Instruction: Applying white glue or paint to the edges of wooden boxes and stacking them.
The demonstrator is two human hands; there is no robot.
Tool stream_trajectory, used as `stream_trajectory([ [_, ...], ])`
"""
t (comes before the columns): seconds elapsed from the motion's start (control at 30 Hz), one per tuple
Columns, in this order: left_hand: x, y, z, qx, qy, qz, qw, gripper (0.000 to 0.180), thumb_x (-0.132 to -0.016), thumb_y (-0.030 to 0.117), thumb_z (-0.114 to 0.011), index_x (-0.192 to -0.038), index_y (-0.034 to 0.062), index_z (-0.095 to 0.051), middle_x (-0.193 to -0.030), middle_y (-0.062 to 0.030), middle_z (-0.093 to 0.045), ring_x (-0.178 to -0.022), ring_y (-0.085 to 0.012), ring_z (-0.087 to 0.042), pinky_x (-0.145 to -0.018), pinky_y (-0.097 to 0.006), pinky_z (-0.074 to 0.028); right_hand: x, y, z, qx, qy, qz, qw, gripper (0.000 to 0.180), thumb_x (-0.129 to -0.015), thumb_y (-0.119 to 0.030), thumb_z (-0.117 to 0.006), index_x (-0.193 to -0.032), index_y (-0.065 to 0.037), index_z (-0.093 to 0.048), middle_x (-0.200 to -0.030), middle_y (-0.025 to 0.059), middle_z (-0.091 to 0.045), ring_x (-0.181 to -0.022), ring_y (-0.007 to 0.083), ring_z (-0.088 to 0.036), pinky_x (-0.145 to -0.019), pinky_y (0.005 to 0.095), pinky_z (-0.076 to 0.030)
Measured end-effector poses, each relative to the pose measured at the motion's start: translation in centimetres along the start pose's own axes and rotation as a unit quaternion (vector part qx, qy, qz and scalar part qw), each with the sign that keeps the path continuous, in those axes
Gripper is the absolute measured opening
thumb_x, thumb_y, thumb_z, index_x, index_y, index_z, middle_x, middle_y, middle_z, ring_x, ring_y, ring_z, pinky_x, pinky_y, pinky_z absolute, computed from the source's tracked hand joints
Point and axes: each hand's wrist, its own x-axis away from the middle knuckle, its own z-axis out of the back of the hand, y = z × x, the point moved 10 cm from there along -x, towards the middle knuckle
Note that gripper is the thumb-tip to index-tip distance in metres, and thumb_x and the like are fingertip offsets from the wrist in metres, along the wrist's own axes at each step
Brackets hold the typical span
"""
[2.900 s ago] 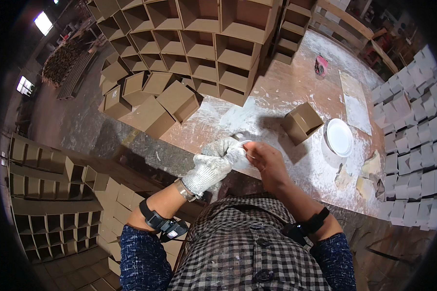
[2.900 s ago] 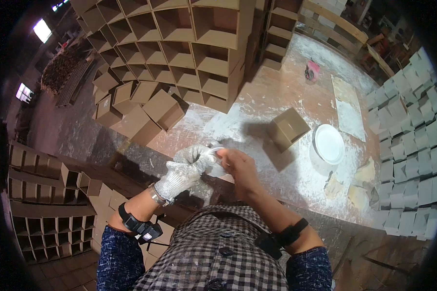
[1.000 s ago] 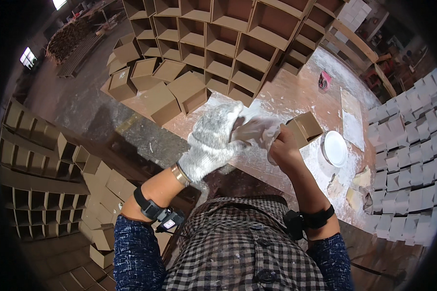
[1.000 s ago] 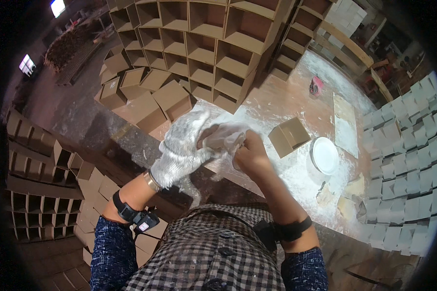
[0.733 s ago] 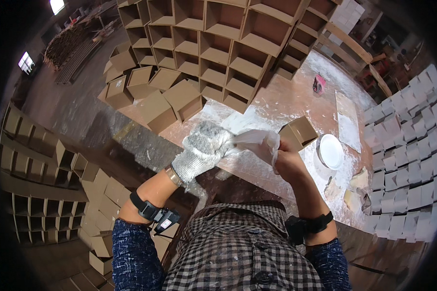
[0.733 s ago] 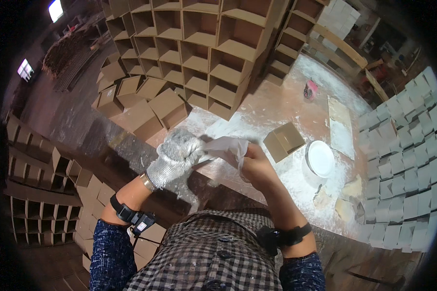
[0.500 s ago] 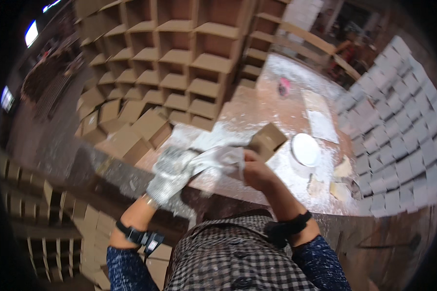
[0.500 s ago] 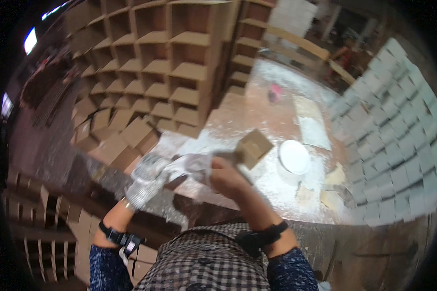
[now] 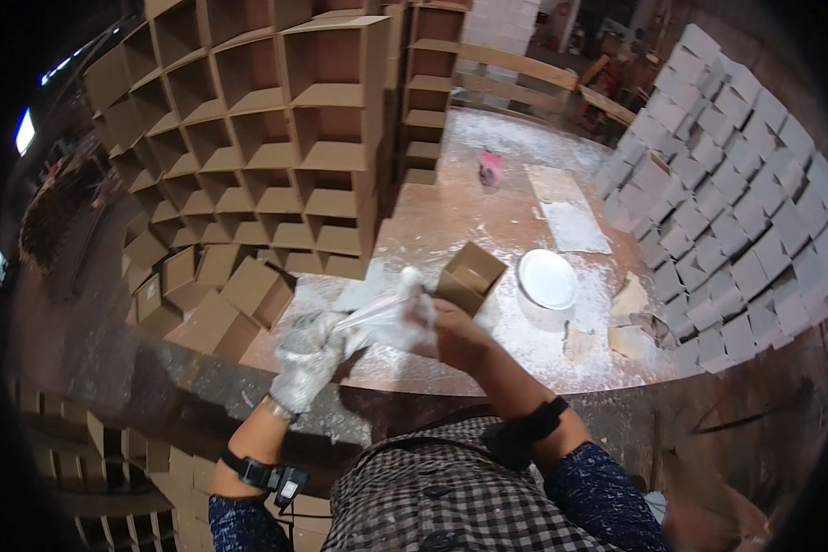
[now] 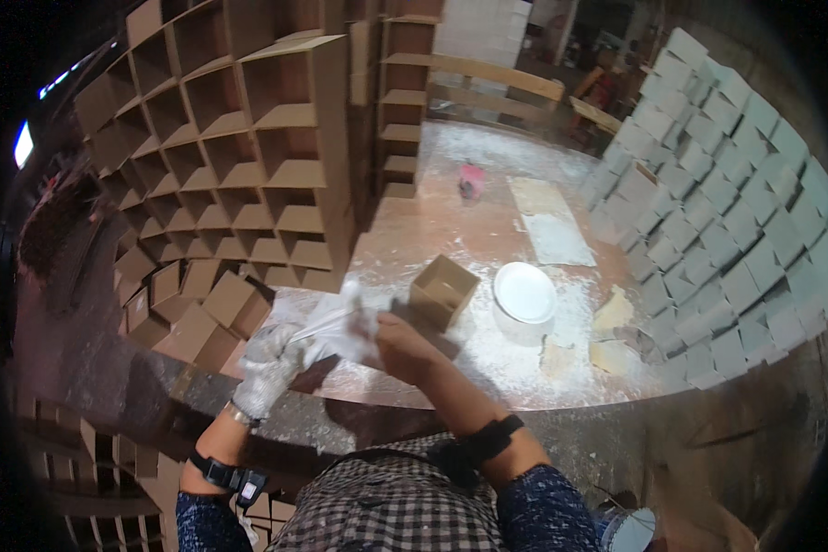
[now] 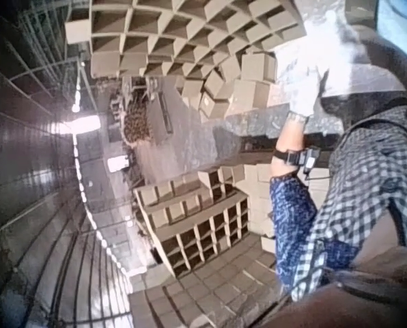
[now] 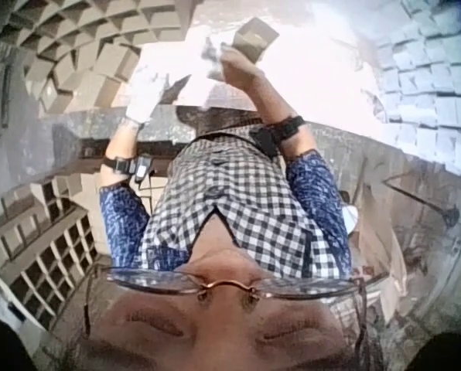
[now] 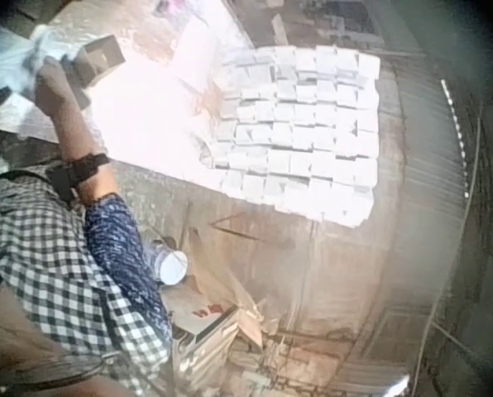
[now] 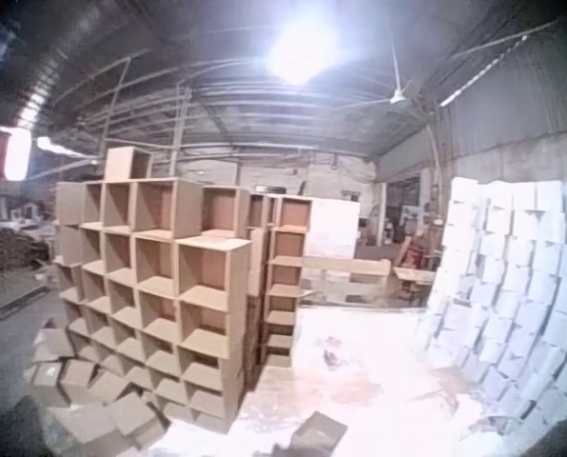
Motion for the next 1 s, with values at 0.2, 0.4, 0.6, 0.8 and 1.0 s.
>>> stream_trajectory([
  [0.2,-0.7,-0.8,-3.9,-0.034,-0.129,0.085,0.987,0.026,-0.091,0.029,-0.054,-0.087,0.0046,-0.062,-0.078,-0.0139,-0.061,-0.075,-0.0304,-0.059,-0.070,-0.039,-0.045,-2.0,-0.1,0.1,0.041,0.039,0.036,0.998,0.021,-0.092,-0.015,-0.050,-0.106,-0.003,-0.059,-0.098,0.0019,-0.060,-0.092,0.0129,-0.058,-0.079,0.0255,-0.048],
  [0.4,-0.3,8.6,1.8,-0.101,0.112,-0.121,0.981,0.037,-0.084,0.033,-0.062,-0.111,0.0073,-0.058,-0.094,-0.0143,-0.062,-0.087,-0.0325,-0.058,-0.082,-0.045,-0.043,-1.8,-4.4,-0.2,0.265,0.082,0.210,0.937,0.015,-0.084,-0.005,-0.056,-0.097,0.000,-0.062,-0.092,0.0004,-0.062,-0.085,0.0115,-0.058,-0.077,0.0265,-0.046],
  [0.6,-1.4,7.9,-2.1,-0.023,-0.052,-0.038,0.998,0.037,-0.076,0.028,-0.069,-0.098,-0.0005,-0.060,-0.085,-0.0177,-0.061,-0.083,-0.0342,-0.059,-0.073,-0.043,-0.047,1.1,-7.3,-2.8,0.496,0.261,0.243,0.792,0.021,-0.072,-0.006,-0.062,-0.091,0.002,-0.066,-0.084,0.0179,-0.066,-0.081,0.0286,-0.065,-0.073,0.0350,-0.049],
  [0.8,-1.5,7.4,-1.8,0.048,0.016,-0.037,0.998,0.024,-0.077,0.020,-0.067,-0.092,0.0023,-0.060,-0.085,-0.0170,-0.059,-0.080,-0.0352,-0.058,-0.072,-0.044,-0.046,1.3,-7.8,-5.1,0.390,0.180,0.328,0.841,0.022,-0.073,-0.003,-0.060,-0.094,0.001,-0.065,-0.086,0.0154,-0.066,-0.079,0.0249,-0.065,-0.073,0.0332,-0.050],
  [1.0,-0.5,10.5,-0.7,0.019,0.033,-0.188,0.981,0.020,-0.076,0.019,-0.069,-0.088,0.0048,-0.062,-0.085,-0.0164,-0.060,-0.078,-0.0357,-0.057,-0.070,-0.043,-0.047,0.6,-6.9,-3.6,0.333,0.142,0.310,0.879,0.019,-0.085,-0.002,-0.056,-0.102,0.004,-0.061,-0.084,0.0014,-0.062,-0.068,0.0045,-0.053,-0.059,0.0175,-0.042],
])
